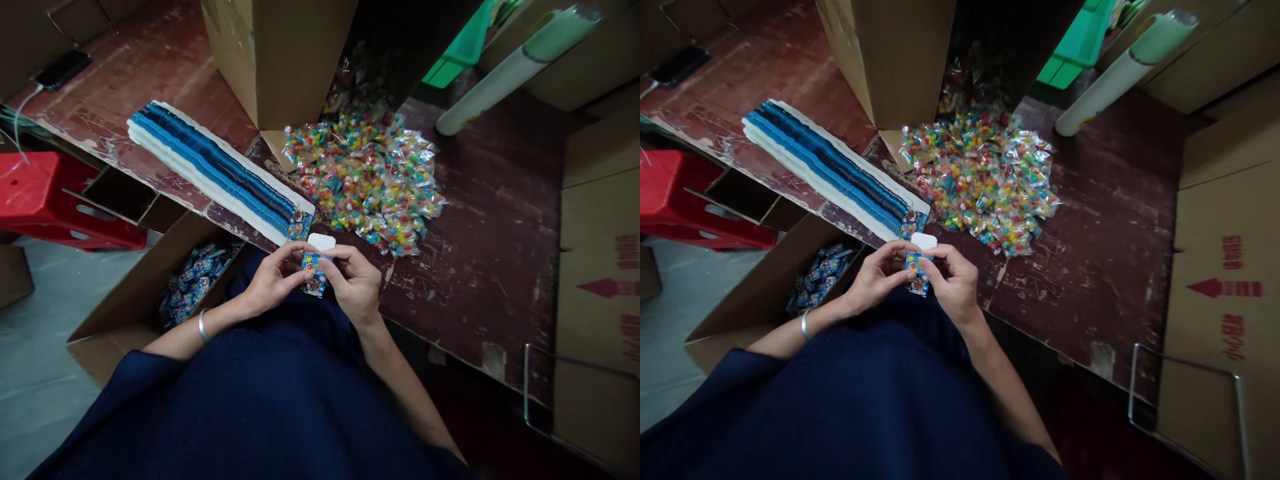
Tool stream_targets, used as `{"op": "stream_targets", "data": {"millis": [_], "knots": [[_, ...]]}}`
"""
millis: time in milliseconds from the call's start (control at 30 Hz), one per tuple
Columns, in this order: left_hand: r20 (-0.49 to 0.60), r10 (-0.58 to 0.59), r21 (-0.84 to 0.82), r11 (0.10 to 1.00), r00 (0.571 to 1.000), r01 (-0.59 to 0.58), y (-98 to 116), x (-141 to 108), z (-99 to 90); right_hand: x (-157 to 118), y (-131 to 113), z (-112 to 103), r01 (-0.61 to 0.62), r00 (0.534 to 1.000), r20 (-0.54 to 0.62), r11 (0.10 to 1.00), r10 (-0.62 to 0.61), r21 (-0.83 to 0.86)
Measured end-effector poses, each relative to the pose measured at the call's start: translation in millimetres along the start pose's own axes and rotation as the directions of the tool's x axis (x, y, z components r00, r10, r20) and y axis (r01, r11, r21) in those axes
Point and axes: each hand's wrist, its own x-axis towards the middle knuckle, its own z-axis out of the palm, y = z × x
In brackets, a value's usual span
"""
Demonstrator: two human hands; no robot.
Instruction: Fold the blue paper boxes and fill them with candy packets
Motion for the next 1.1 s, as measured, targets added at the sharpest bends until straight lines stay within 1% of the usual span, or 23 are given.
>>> {"op": "stream_targets", "data": {"millis": [67, 133, 233, 300, 400, 500, 567, 667, 733, 800, 867, 933, 967, 1000, 1067, 1100], "knots": [[0.026, -0.022, -0.012, 1.0, 0.999, 0.023, 1, 1, 0.5, 0, 0, 3, 0.042, 0.998, -0.051, 0.998, -0.045, -0.052], [0.017, -0.024, -0.03, 0.999, 1.0, 0.024, 3, 3, 1.2, 2, -3, 5, 0.048, 0.995, -0.082, 0.997, -0.052, -0.053], [-0.049, -0.013, -0.045, 0.999, 0.999, 0.011, 6, 4, 1.7, 7, -9, 7, -0.018, 0.995, -0.098, 0.996, 0.027, 0.084], [-0.081, 0.002, 0.003, 1.0, 0.997, -0.002, 6, 3, 0.6, 11, -13, 7, -0.076, 0.995, -0.056, 0.987, 0.085, 0.145], [-0.081, 0.039, 0.121, 0.992, 0.996, -0.029, 5, 1, -4.1, 19, -16, 3, -0.169, 0.985, 0.06, 0.976, 0.162, 0.139], [-0.027, 0.046, 0.185, 0.982, 0.999, -0.04, 7, -1, -11.1, 27, -15, -2, -0.249, 0.965, 0.112, 0.96, 0.235, 0.129], [0.014, 0.034, 0.208, 0.978, 0.999, -0.036, 9, -1, -14.9, 32, -13, -4, -0.266, 0.96, 0.119, 0.957, 0.253, 0.116], [0.054, 0.015, 0.186, 0.982, 0.998, -0.025, 12, -2, -17.0, 34, -13, -3, -0.229, 0.967, 0.132, 0.969, 0.216, 0.096], [0.074, 0.004, 0.153, 0.988, 0.997, -0.015, 13, -2, -17.8, 32, -15, 0, -0.166, 0.979, 0.133, 0.983, 0.155, 0.083], [0.091, -0.018, 0.148, 0.989, 0.996, 0.004, 17, -3, -22.8, 29, -18, 2, -0.105, 0.982, 0.167, 0.992, 0.092, 0.07], [0.114, -0.05, 0.213, 0.977, 0.992, 0.024, 26, -3, -37.5, 28, -15, 4, -0.06, 0.968, 0.245, 0.997, 0.046, 0.05], [0.16, -0.089, 0.366, 0.93, 0.983, 0.025, 39, -2, -64.3, 29, -7, 8, 0.008, 0.96, 0.28, 1.0, -0.001, -0.022], [0.177, -0.112, 0.477, 0.879, 0.978, 0.014, 45, -2, -81.2, 30, 0, 10, 0.059, 0.962, 0.272, 0.995, -0.034, -0.086], [0.201, -0.133, 0.594, 0.804, 0.971, -0.013, 52, -2, -99.2, 33, 8, 13, 0.116, 0.964, 0.257, 0.98, -0.071, -0.164], [0.158, -0.151, 0.788, 0.614, 0.976, -0.033, 62, -4, -132.3, 38, 25, 18, 0.207, 0.96, 0.247, 0.923, -0.129, -0.323], [0.135, -0.138, 0.839, 0.542, 0.981, -0.039, 66, -5, -144.7, 41, 31, 20, 0.237, 0.954, 0.263, 0.893, -0.14, -0.383]]}}
